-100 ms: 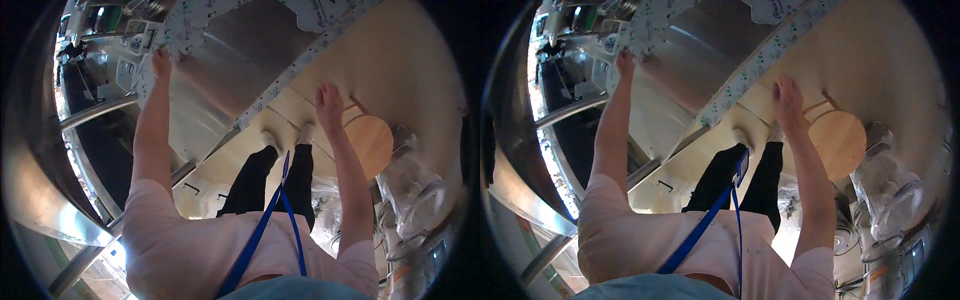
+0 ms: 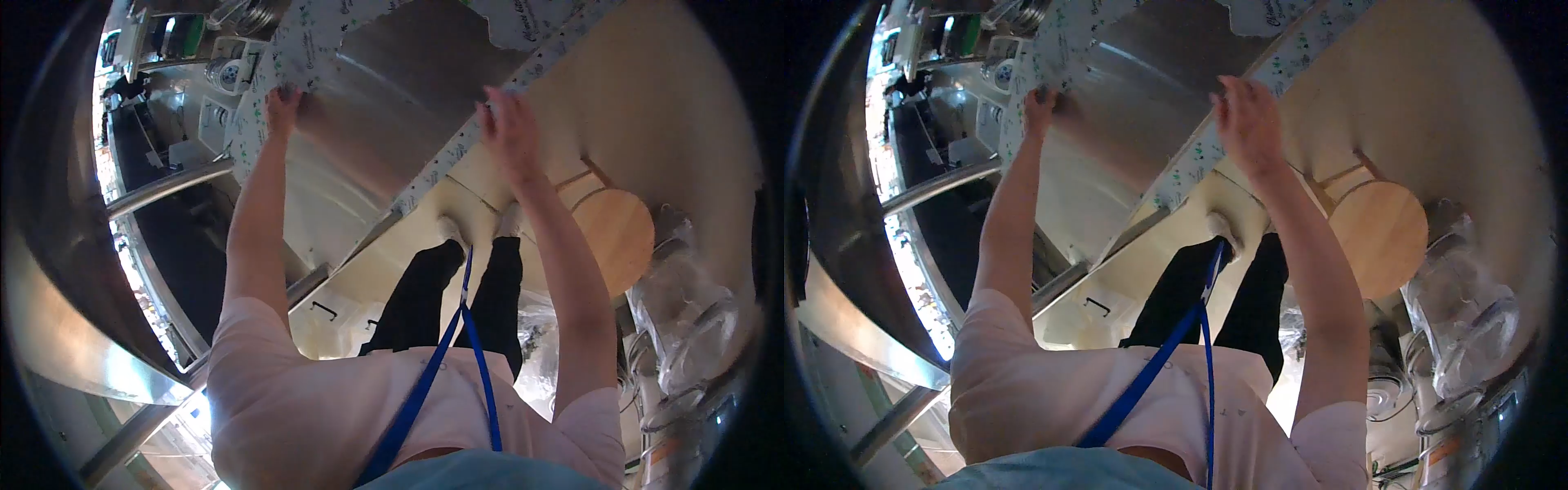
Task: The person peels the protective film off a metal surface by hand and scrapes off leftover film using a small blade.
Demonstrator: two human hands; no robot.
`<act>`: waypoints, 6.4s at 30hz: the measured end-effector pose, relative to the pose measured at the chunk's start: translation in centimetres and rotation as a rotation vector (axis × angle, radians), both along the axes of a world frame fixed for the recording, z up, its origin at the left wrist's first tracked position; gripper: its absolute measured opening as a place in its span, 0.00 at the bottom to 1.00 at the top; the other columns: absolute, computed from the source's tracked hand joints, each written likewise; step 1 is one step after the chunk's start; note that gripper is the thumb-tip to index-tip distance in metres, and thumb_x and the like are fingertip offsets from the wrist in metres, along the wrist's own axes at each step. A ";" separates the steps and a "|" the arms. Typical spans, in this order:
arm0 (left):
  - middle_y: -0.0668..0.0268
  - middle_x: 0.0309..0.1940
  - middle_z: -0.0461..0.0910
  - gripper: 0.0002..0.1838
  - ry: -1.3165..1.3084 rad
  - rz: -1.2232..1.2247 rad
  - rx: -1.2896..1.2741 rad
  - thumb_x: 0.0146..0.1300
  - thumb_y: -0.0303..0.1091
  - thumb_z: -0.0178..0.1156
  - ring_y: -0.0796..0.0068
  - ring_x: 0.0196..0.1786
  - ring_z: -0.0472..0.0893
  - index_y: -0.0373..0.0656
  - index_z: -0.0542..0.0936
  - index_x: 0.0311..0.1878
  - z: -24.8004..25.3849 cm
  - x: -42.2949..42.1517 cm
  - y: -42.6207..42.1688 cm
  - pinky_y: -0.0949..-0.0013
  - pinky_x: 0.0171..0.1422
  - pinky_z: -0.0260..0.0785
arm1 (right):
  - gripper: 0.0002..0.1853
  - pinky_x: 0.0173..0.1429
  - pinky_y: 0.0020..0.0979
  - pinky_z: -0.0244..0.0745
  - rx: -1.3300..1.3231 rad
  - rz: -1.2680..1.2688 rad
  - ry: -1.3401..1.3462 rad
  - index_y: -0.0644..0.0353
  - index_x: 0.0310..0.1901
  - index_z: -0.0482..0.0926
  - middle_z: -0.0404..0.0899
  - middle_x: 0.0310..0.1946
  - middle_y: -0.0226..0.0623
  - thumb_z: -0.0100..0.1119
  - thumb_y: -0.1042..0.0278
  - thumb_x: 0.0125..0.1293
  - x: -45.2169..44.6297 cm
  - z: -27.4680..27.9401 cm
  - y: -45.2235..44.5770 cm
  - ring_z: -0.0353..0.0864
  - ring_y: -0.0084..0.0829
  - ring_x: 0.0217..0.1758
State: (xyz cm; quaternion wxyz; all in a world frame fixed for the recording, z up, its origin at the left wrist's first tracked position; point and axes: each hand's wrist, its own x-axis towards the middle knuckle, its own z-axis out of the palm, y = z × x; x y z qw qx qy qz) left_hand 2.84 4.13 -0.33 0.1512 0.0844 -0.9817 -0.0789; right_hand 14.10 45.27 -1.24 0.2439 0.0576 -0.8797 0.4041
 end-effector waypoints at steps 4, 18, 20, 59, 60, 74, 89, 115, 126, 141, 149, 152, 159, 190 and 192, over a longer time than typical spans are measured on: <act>0.53 0.31 0.75 0.12 -0.006 -0.180 0.014 0.54 0.37 0.52 0.53 0.38 0.74 0.40 0.73 0.37 -3.1 -2.7 -4.7 0.59 0.44 0.64 | 0.10 0.39 0.34 0.68 -0.032 0.038 0.051 0.58 0.35 0.71 0.71 0.30 0.36 0.56 0.67 0.50 -4.5 -0.2 -4.9 0.70 0.37 0.35; 0.59 0.30 0.76 0.17 -0.294 -0.269 0.072 0.47 0.38 0.61 0.65 0.34 0.75 0.37 0.75 0.38 0.8 -1.2 -2.7 0.68 0.40 0.65 | 0.10 0.41 0.34 0.67 0.172 -0.009 -0.026 0.57 0.33 0.71 0.69 0.33 0.34 0.56 0.68 0.46 -3.8 -2.4 -5.9 0.69 0.36 0.37; 0.58 0.30 0.75 0.17 -0.255 -0.343 0.137 0.47 0.36 0.60 0.64 0.34 0.75 0.36 0.75 0.39 -0.9 -1.5 -2.1 0.68 0.39 0.65 | 0.11 0.42 0.34 0.67 0.156 -0.013 -0.021 0.58 0.33 0.71 0.69 0.33 0.34 0.56 0.70 0.45 -4.0 -3.0 -5.6 0.69 0.37 0.38; 0.64 0.37 0.73 0.09 -0.099 -0.341 0.780 0.53 0.32 0.57 0.78 0.35 0.74 0.42 0.75 0.37 3.2 -3.4 33.8 0.76 0.38 0.66 | 0.11 0.35 0.29 0.65 0.348 -0.094 0.107 0.58 0.32 0.70 0.69 0.26 0.34 0.52 0.71 0.43 -14.7 0.2 9.8 0.69 0.35 0.32; 0.66 0.37 0.73 0.09 -0.092 -0.344 0.783 0.53 0.32 0.57 0.80 0.34 0.73 0.41 0.75 0.38 2.9 -3.3 33.9 0.77 0.37 0.66 | 0.10 0.34 0.29 0.65 0.306 -0.079 0.137 0.58 0.31 0.71 0.69 0.25 0.34 0.52 0.71 0.42 -13.0 0.6 9.3 0.69 0.34 0.31; 0.66 0.35 0.72 0.10 -0.097 -0.440 0.587 0.51 0.26 0.56 0.75 0.36 0.71 0.39 0.74 0.38 -0.3 0.2 29.9 0.74 0.37 0.66 | 0.12 0.31 0.36 0.68 -0.626 -0.100 -0.508 0.62 0.31 0.69 0.72 0.25 0.41 0.60 0.72 0.45 -7.1 0.0 6.5 0.72 0.42 0.28; 0.66 0.35 0.74 0.10 0.020 -0.907 0.123 0.43 0.24 0.61 0.67 0.38 0.73 0.44 0.78 0.32 0.9 -0.3 32.8 0.69 0.41 0.67 | 0.11 0.22 0.19 0.61 -1.484 -0.129 -0.803 0.64 0.26 0.73 0.70 0.17 0.29 0.58 0.63 0.53 -4.9 -1.3 5.5 0.67 0.18 0.19; 0.70 0.30 0.76 0.10 0.107 -1.196 -0.113 0.41 0.24 0.59 0.74 0.32 0.76 0.44 0.78 0.31 0.1 -2.9 34.3 0.75 0.34 0.71 | 0.15 0.20 0.23 0.58 -1.524 -0.328 -0.861 0.66 0.16 0.72 0.68 0.12 0.31 0.51 0.65 0.56 -7.4 -0.9 6.2 0.65 0.20 0.15; 0.71 0.31 0.76 0.11 0.099 -1.169 -0.081 0.40 0.23 0.59 0.73 0.33 0.76 0.47 0.78 0.31 0.0 -1.6 32.6 0.74 0.34 0.71 | 0.13 0.22 0.21 0.60 -1.498 -0.259 -0.991 0.63 0.18 0.71 0.68 0.15 0.30 0.52 0.66 0.56 -5.7 -0.5 5.2 0.64 0.19 0.16; 0.73 0.29 0.76 0.09 0.039 -1.135 -0.120 0.40 0.24 0.58 0.75 0.32 0.76 0.46 0.78 0.29 0.7 -2.8 34.6 0.74 0.33 0.71 | 0.17 0.23 0.30 0.62 -1.263 -0.456 -0.856 0.68 0.18 0.73 0.69 0.10 0.38 0.50 0.61 0.54 -7.5 -1.3 5.3 0.67 0.25 0.15; 0.72 0.29 0.76 0.10 0.009 -1.166 -0.103 0.41 0.23 0.57 0.74 0.32 0.76 0.46 0.78 0.31 0.6 -3.6 34.9 0.74 0.33 0.71 | 0.15 0.21 0.22 0.59 -1.321 -0.444 -0.916 0.64 0.17 0.72 0.67 0.12 0.29 0.52 0.65 0.56 -8.5 -0.6 6.4 0.64 0.19 0.16; 0.72 0.29 0.76 0.10 -0.027 -1.145 -0.092 0.41 0.23 0.57 0.74 0.32 0.76 0.47 0.77 0.31 0.8 -3.2 34.7 0.74 0.32 0.71 | 0.15 0.22 0.21 0.60 -1.255 -0.427 -0.878 0.64 0.17 0.71 0.67 0.12 0.29 0.51 0.65 0.57 -8.0 -1.0 6.1 0.64 0.19 0.15; 0.73 0.27 0.76 0.08 0.008 -1.142 -0.175 0.44 0.25 0.56 0.74 0.28 0.75 0.48 0.77 0.30 0.6 -3.9 36.5 0.74 0.29 0.70 | 0.18 0.22 0.31 0.63 -1.291 -0.491 -0.791 0.70 0.18 0.73 0.69 0.09 0.39 0.50 0.62 0.54 -8.8 -1.5 7.3 0.67 0.24 0.14; 0.68 0.29 0.73 0.11 -0.003 -0.990 -0.100 0.43 0.25 0.55 0.68 0.31 0.74 0.48 0.76 0.34 1.7 -2.5 40.2 0.68 0.32 0.70 | 0.18 0.30 0.38 0.67 -0.829 -0.349 -0.944 0.67 0.20 0.76 0.74 0.17 0.46 0.48 0.59 0.55 -11.2 -1.8 12.1 0.74 0.42 0.21; 0.67 0.29 0.73 0.12 0.020 -0.984 -0.076 0.42 0.24 0.54 0.68 0.31 0.74 0.47 0.76 0.34 1.3 -2.9 40.6 0.68 0.31 0.70 | 0.18 0.32 0.39 0.67 -0.682 -0.259 -0.967 0.67 0.21 0.76 0.74 0.19 0.48 0.47 0.59 0.56 -12.5 -1.0 13.9 0.75 0.43 0.24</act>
